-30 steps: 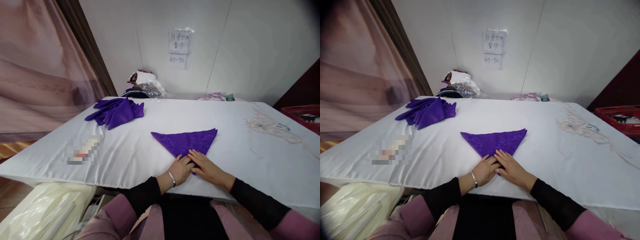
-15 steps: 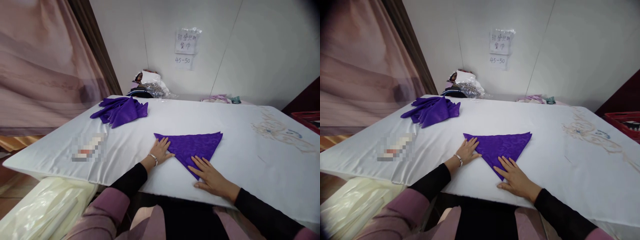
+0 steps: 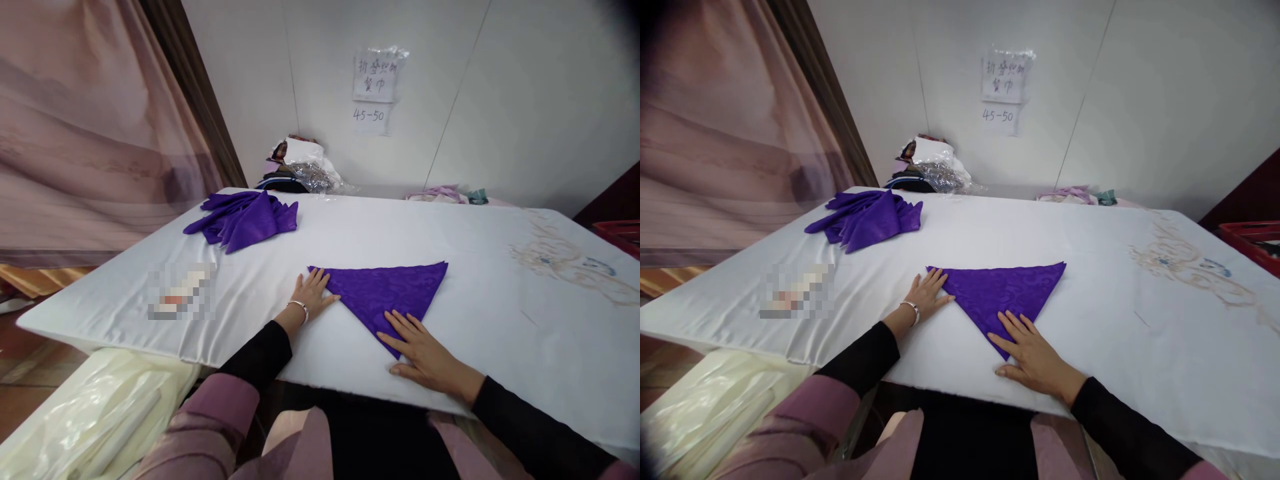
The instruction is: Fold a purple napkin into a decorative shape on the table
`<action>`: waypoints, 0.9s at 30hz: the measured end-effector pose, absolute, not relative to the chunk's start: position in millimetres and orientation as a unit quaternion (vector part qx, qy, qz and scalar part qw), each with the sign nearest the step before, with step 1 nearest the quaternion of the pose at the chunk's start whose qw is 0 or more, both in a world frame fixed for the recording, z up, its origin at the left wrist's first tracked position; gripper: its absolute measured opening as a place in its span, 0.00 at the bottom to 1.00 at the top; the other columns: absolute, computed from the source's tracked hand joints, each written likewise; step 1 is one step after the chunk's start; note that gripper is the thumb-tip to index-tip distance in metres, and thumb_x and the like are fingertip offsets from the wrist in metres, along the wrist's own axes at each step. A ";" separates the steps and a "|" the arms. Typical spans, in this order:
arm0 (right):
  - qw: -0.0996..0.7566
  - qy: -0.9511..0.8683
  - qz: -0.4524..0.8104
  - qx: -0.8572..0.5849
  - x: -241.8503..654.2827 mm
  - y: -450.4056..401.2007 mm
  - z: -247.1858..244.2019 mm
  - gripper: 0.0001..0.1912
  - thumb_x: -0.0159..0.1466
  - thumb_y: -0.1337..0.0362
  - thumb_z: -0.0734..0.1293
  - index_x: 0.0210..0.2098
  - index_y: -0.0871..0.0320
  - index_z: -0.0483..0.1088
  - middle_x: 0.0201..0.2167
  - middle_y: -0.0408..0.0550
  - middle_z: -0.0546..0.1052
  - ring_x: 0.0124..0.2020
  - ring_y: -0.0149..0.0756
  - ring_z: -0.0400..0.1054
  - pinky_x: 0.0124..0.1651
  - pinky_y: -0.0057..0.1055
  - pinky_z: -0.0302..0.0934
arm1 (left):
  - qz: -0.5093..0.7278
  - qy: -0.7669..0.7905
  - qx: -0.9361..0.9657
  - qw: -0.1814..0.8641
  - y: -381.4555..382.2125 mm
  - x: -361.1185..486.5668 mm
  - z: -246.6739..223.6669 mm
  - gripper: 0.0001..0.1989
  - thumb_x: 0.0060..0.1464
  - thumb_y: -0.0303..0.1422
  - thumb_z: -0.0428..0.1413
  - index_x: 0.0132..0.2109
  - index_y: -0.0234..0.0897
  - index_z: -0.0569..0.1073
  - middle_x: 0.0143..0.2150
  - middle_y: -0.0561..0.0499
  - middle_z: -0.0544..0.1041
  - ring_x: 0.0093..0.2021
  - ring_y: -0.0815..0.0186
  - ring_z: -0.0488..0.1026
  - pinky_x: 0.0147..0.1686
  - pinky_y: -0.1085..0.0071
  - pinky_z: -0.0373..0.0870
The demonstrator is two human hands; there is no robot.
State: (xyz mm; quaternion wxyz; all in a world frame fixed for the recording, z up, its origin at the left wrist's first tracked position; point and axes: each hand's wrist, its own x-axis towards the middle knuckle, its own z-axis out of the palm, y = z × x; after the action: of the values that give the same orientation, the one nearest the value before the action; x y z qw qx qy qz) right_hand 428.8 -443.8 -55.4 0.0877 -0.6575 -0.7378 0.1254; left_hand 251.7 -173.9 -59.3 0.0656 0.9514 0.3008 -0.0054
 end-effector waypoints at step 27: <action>0.124 -0.728 0.150 -0.658 425.5 -439.6 -40.0 0.39 0.60 0.41 0.59 0.65 0.52 0.49 0.68 0.55 0.40 0.68 0.47 0.32 0.65 0.49 0.30 | 0.088 0.106 0.990 -0.039 -117.8 269.0 -46.4 0.23 0.49 0.23 0.44 0.49 0.39 0.74 0.52 0.45 0.75 0.53 0.58 0.70 0.54 0.59 0.64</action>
State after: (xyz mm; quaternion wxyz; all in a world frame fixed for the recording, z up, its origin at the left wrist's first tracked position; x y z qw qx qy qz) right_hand 425.5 -439.6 -40.0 0.1241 -0.6576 -0.7278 0.1500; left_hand 269.0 -117.8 -46.4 -0.0388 0.9897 0.1060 0.0880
